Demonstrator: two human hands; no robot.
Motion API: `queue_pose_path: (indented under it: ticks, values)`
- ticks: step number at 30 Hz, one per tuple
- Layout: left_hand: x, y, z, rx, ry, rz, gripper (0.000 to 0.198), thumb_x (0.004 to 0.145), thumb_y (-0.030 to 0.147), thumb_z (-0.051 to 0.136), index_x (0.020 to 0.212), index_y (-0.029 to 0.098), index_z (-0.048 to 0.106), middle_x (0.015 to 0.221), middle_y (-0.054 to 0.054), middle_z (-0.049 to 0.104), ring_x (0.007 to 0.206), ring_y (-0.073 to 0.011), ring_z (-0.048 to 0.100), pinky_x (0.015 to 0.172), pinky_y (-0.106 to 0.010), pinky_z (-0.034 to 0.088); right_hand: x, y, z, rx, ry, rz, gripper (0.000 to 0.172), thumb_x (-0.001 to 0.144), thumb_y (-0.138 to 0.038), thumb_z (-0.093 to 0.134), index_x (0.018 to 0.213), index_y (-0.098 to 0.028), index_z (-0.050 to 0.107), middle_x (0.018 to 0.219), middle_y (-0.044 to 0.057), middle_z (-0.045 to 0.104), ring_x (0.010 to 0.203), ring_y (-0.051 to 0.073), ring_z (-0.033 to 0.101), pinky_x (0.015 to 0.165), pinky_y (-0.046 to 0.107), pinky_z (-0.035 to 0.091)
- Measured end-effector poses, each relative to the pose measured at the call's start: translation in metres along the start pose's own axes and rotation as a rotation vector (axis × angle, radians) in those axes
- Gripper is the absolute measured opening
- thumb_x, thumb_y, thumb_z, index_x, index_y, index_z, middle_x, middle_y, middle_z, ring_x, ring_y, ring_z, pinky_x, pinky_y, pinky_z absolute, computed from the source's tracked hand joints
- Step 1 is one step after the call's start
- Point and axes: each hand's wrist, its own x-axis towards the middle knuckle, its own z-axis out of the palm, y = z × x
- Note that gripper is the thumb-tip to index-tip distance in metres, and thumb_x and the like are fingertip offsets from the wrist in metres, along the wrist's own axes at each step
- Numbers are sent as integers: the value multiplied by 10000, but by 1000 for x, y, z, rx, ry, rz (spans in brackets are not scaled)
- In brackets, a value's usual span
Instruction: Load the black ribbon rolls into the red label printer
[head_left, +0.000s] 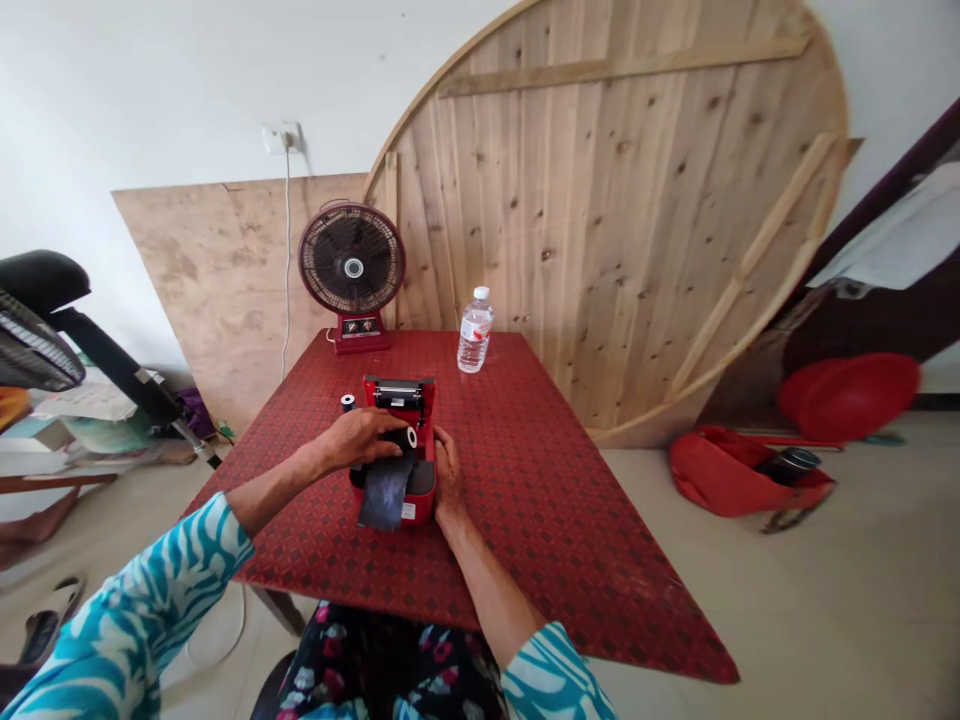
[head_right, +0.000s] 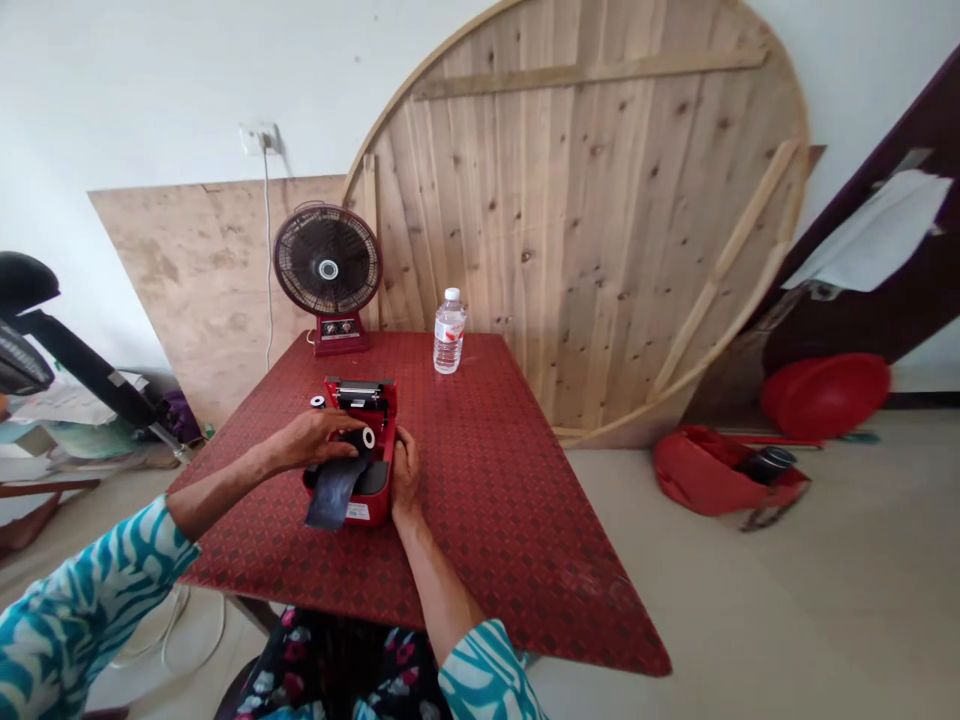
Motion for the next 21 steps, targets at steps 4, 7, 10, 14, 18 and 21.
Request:
queue_pose_path:
  ticks: [4,7,10,14,18,21]
  values:
    - [20,3,13,251,-190,-102,316,805,218,664,1117,258,702,1128,-80,721,1074,-262,655,898,-334,493,1,3,0,2,21,-15,434,794,-477,498,1105,-217,651,1173,68,683,1101,219,595,984,383,435]
    - [32,0,19,273,-267,-117,260,784,180,665,1024,252,734,1011,-82,753,995,-264,689,836,-323,506,1,4,0,-2,11,-24,425,805,-466,484,1110,-223,653,1183,62,678,1112,217,590,998,378,426]
    - [42,-5,20,230,-317,-89,226,759,157,684,964,226,751,952,-80,764,944,-260,705,793,-295,511,1,3,0,-8,-9,-26,427,805,-459,482,1116,-222,653,1194,66,671,1145,223,575,1015,382,412]
    - [32,-11,10,69,-291,-11,254,835,201,628,1068,230,724,1099,-47,741,1039,-208,678,880,-252,486,-1,0,1,-6,7,-4,441,804,-466,475,1126,-217,643,1199,70,666,1143,226,574,1013,384,407]
    - [-12,-12,0,-240,-21,-32,322,923,368,523,1142,200,689,1134,-55,723,1022,-188,672,924,-264,475,-3,-5,1,-17,8,15,436,804,-464,466,1119,-216,638,1198,69,669,1128,228,581,1003,384,411]
    - [-45,-6,4,-245,62,-5,421,862,450,611,1196,197,652,1171,-70,702,1067,-219,647,955,-306,466,-4,-8,1,-25,2,33,439,806,-453,463,1131,-208,630,1195,75,670,1123,234,585,996,393,416]
